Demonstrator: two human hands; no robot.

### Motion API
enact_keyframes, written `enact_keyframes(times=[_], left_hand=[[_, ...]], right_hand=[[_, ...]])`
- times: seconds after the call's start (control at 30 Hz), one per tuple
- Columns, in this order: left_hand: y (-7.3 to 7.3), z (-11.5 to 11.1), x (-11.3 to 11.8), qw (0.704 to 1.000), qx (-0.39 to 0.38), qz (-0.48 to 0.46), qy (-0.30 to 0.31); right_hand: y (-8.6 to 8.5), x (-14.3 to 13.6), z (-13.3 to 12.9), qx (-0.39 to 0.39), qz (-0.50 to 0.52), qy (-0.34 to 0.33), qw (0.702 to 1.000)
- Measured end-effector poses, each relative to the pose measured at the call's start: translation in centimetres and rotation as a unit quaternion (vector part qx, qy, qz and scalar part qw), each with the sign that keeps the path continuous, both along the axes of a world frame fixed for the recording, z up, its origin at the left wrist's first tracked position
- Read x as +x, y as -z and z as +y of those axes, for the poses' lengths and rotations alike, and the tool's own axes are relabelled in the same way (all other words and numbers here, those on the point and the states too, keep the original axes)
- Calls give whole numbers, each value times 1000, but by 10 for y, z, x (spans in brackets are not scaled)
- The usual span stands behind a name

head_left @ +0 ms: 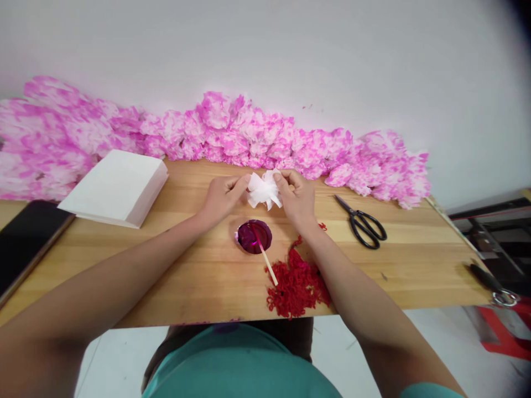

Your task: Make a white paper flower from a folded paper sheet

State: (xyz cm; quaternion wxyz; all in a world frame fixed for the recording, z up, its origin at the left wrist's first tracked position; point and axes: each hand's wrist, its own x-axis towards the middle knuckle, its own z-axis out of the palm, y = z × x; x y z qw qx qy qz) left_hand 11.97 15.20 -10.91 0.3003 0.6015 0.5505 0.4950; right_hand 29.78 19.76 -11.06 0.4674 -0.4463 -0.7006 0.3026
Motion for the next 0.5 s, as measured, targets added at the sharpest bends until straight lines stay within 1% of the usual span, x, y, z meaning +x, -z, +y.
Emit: enact_keyframes(times=[0.1,0.17,0.27,0.4,0.5], left_hand=[[-5,-3,-1,998,-19,-50,24],[-6,-4,-1,997,-20,-61,42],[-5,-4,-1,997,-14,-40,70],[0,-2,0,993,-20,10,114],[5,-1,2,993,-20,39,112]], right_hand=[[3,1,2,8,-16,14,1000],[5,2,2,10,-22,15,1000],[6,3,3,11,-30,10,999],[7,2,1,17,-43,10,999],[6,0,-1,5,-34,5,999]])
